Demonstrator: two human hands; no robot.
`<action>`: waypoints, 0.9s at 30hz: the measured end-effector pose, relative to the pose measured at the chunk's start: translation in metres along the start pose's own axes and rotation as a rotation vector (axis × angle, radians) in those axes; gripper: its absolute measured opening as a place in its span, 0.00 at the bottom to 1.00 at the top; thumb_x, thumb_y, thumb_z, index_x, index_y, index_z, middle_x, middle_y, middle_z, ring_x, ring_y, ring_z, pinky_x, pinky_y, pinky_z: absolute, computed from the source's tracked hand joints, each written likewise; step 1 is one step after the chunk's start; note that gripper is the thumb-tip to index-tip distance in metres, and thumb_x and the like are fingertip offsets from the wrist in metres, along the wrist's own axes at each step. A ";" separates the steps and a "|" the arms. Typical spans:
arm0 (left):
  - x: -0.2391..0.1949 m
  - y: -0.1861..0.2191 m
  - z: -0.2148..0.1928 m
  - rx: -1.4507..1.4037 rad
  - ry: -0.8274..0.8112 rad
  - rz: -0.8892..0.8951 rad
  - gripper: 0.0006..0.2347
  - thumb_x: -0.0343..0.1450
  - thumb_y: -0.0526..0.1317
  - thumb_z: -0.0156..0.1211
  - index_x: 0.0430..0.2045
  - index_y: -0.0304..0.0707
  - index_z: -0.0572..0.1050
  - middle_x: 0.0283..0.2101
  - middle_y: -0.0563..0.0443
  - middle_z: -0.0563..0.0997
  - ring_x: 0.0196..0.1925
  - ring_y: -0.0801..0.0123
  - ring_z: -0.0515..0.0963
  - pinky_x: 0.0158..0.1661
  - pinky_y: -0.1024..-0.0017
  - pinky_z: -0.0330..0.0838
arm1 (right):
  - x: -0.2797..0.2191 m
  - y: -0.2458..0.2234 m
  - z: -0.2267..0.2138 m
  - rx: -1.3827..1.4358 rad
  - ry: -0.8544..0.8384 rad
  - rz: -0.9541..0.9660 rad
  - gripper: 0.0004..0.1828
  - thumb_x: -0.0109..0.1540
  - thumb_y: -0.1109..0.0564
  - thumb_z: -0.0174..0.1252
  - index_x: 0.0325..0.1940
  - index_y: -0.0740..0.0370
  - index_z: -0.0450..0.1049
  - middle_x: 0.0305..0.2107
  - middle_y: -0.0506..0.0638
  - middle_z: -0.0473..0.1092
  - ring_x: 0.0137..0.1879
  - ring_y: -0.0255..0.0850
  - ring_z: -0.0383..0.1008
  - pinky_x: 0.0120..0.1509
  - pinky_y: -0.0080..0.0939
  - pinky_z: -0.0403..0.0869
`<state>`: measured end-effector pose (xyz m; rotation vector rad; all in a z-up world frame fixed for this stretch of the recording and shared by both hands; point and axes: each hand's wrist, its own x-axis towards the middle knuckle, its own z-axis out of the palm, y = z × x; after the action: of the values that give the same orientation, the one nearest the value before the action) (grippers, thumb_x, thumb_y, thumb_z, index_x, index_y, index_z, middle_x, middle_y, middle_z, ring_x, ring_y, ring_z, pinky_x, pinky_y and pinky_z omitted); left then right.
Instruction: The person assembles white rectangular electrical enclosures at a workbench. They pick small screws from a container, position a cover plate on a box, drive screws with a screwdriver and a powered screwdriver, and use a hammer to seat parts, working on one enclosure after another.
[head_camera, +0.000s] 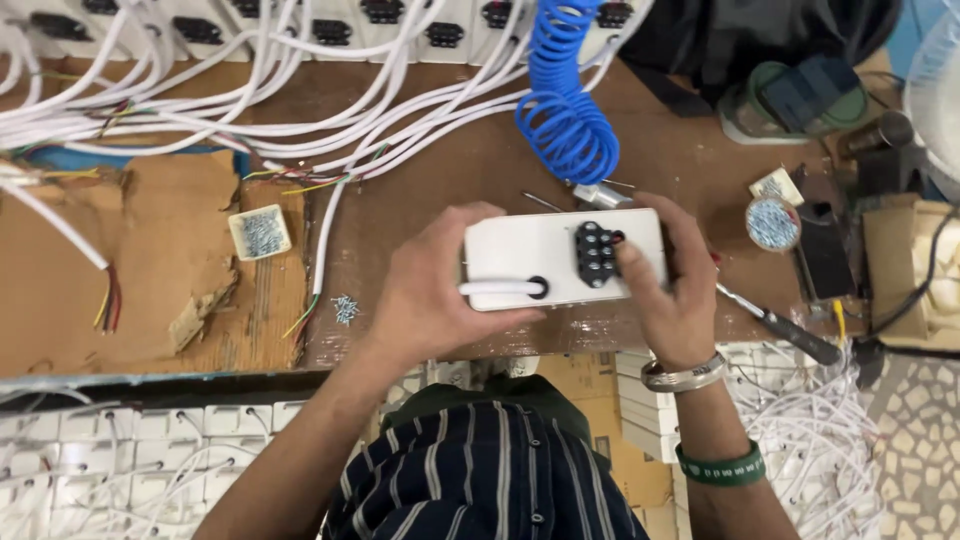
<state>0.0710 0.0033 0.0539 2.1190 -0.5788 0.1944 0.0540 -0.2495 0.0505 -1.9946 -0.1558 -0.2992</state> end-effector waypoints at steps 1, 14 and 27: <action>-0.002 0.005 0.002 -0.004 0.041 -0.038 0.39 0.55 0.53 0.82 0.56 0.34 0.67 0.50 0.42 0.78 0.50 0.57 0.83 0.51 0.62 0.78 | -0.001 0.008 0.006 0.127 0.057 0.050 0.23 0.71 0.51 0.55 0.65 0.69 0.68 0.50 0.50 0.71 0.54 0.35 0.71 0.58 0.35 0.72; -0.082 0.029 0.010 -0.119 0.300 0.086 0.37 0.64 0.44 0.79 0.64 0.29 0.62 0.62 0.26 0.73 0.65 0.45 0.79 0.61 0.62 0.79 | 0.092 0.005 0.073 0.064 -0.107 0.121 0.21 0.74 0.48 0.56 0.54 0.72 0.78 0.40 0.54 0.75 0.45 0.37 0.71 0.52 0.38 0.70; -0.064 -0.041 0.000 -0.259 0.253 -0.223 0.32 0.60 0.44 0.81 0.57 0.38 0.70 0.50 0.46 0.79 0.54 0.62 0.83 0.54 0.65 0.80 | 0.018 -0.089 0.047 -0.580 -0.449 -0.032 0.62 0.45 0.38 0.74 0.73 0.70 0.54 0.53 0.70 0.69 0.55 0.59 0.75 0.56 0.52 0.74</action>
<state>0.0337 0.0438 0.0013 1.8535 -0.2034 0.2431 0.0560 -0.1694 0.1135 -2.6160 -0.4232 0.1085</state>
